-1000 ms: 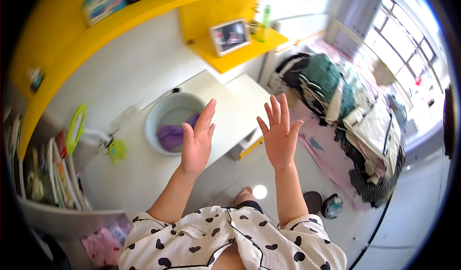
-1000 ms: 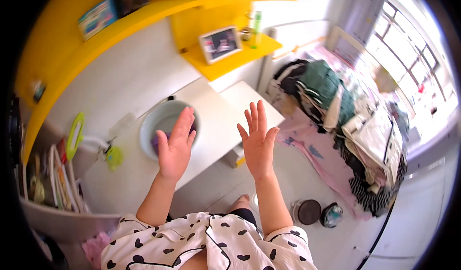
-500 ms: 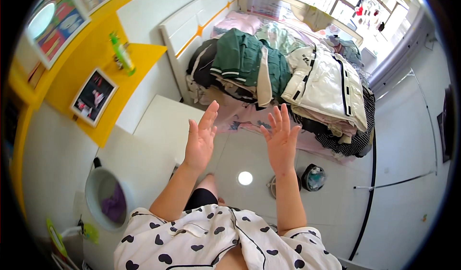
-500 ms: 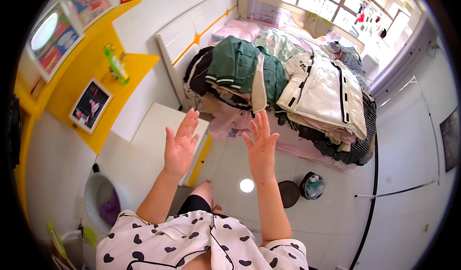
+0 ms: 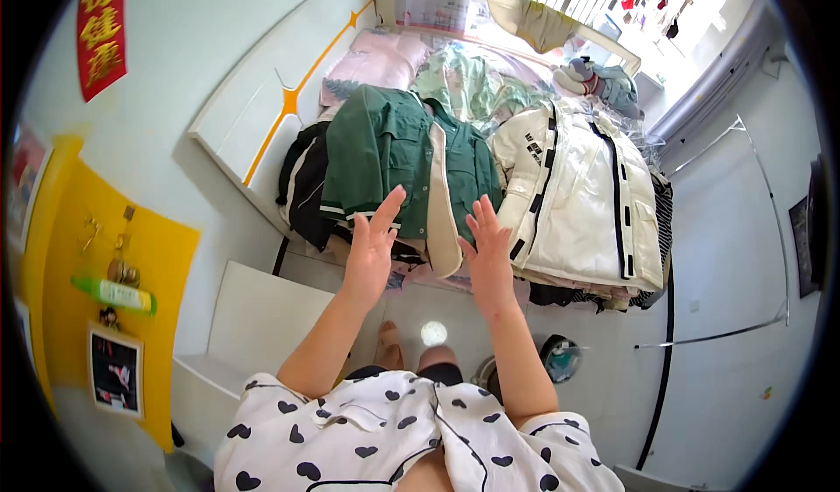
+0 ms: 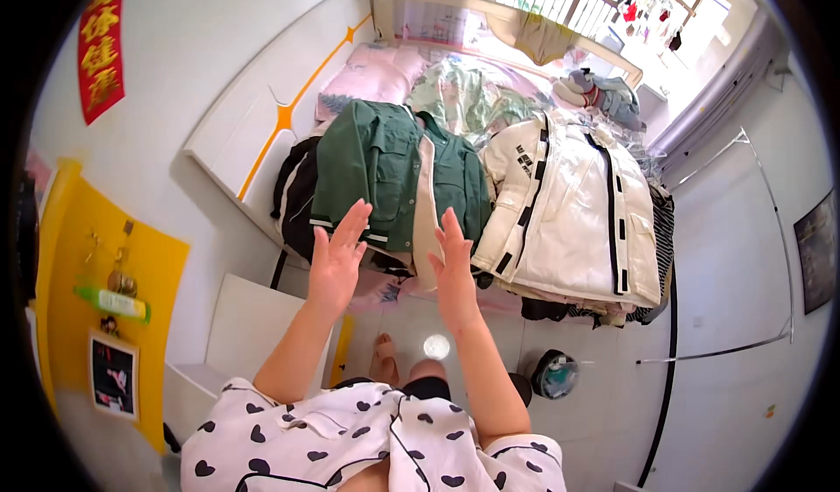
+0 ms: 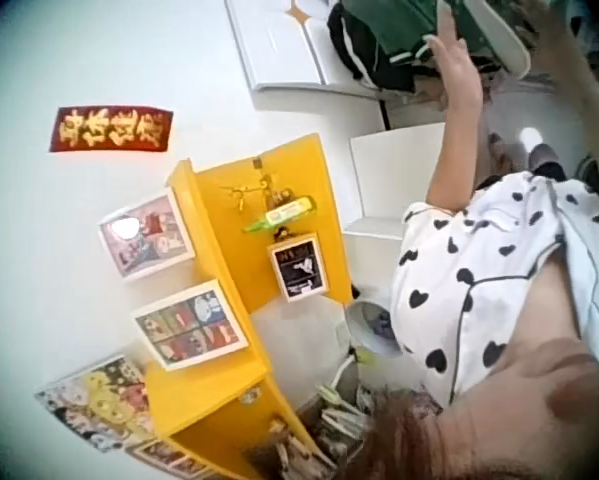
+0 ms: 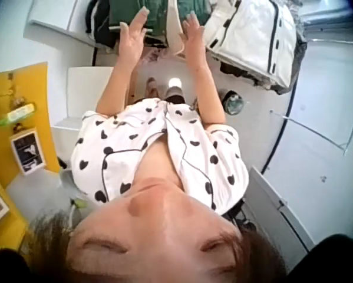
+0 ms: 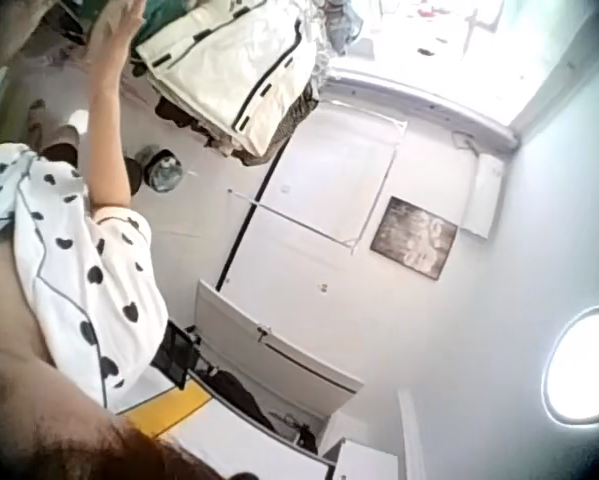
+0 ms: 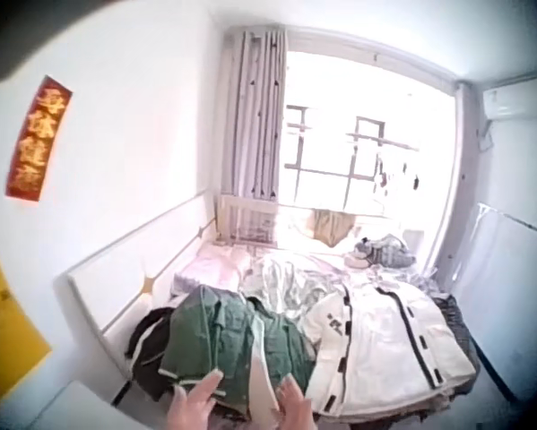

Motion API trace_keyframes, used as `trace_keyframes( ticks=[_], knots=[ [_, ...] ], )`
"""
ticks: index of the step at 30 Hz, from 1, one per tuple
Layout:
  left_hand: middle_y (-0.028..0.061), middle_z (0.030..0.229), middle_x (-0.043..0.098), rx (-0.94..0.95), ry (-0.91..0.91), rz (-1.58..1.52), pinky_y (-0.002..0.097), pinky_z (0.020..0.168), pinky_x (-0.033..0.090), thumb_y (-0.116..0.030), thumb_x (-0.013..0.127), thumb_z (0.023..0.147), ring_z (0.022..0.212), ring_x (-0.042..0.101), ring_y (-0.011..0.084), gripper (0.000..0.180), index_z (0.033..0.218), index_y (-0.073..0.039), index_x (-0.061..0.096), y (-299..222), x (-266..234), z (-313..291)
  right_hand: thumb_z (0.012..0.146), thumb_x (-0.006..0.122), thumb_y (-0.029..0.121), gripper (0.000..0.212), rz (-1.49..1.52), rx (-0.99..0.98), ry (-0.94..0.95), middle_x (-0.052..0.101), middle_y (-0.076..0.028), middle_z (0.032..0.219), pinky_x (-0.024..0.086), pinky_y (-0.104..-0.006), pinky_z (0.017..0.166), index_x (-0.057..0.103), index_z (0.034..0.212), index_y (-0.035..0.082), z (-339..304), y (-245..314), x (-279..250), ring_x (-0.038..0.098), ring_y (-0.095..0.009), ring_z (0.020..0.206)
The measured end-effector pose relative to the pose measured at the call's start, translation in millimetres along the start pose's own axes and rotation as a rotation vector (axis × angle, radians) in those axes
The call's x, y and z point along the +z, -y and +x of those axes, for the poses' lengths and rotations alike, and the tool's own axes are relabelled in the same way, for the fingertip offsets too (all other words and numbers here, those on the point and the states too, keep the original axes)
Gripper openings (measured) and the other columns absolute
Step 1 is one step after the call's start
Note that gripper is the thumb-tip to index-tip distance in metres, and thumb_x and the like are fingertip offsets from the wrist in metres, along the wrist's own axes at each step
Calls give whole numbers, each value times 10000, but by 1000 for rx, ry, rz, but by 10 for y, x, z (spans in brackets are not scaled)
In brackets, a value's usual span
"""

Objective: The person takes jackets on hangers from a bed, hangs them into a wardrobe one by one, arranges the clothes, and slides the wardrobe door closed.

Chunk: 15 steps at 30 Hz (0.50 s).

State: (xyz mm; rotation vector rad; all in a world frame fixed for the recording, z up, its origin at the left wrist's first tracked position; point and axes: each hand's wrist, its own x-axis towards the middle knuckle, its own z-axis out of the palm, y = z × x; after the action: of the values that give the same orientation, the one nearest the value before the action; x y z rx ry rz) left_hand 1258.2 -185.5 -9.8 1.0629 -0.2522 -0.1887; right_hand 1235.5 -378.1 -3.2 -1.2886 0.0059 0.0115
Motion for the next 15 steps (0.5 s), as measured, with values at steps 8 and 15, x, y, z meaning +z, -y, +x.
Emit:
trace_keyframes(
  ticks=[8,15],
  knots=[
    [32,1559,245,-61,-23,27,510,1120,-76,-629,116,968,1457,102,223,741,1495,-136,284,367,-149,1650,950,238,662,741,33,87,-28,173,-68,1574,185,-425,1133,203,1520,190,1720,-176,-482,192,-239,1424],
    [49,1559,242,-145,-186,146,517,1121,-73,-638,114,964,1458,96,237,748,1497,-139,280,819,-457,3179,981,303,585,698,13,235,110,176,-87,1566,192,-422,1134,178,1526,167,3518,-598,-896,185,-260,1429]
  ],
)
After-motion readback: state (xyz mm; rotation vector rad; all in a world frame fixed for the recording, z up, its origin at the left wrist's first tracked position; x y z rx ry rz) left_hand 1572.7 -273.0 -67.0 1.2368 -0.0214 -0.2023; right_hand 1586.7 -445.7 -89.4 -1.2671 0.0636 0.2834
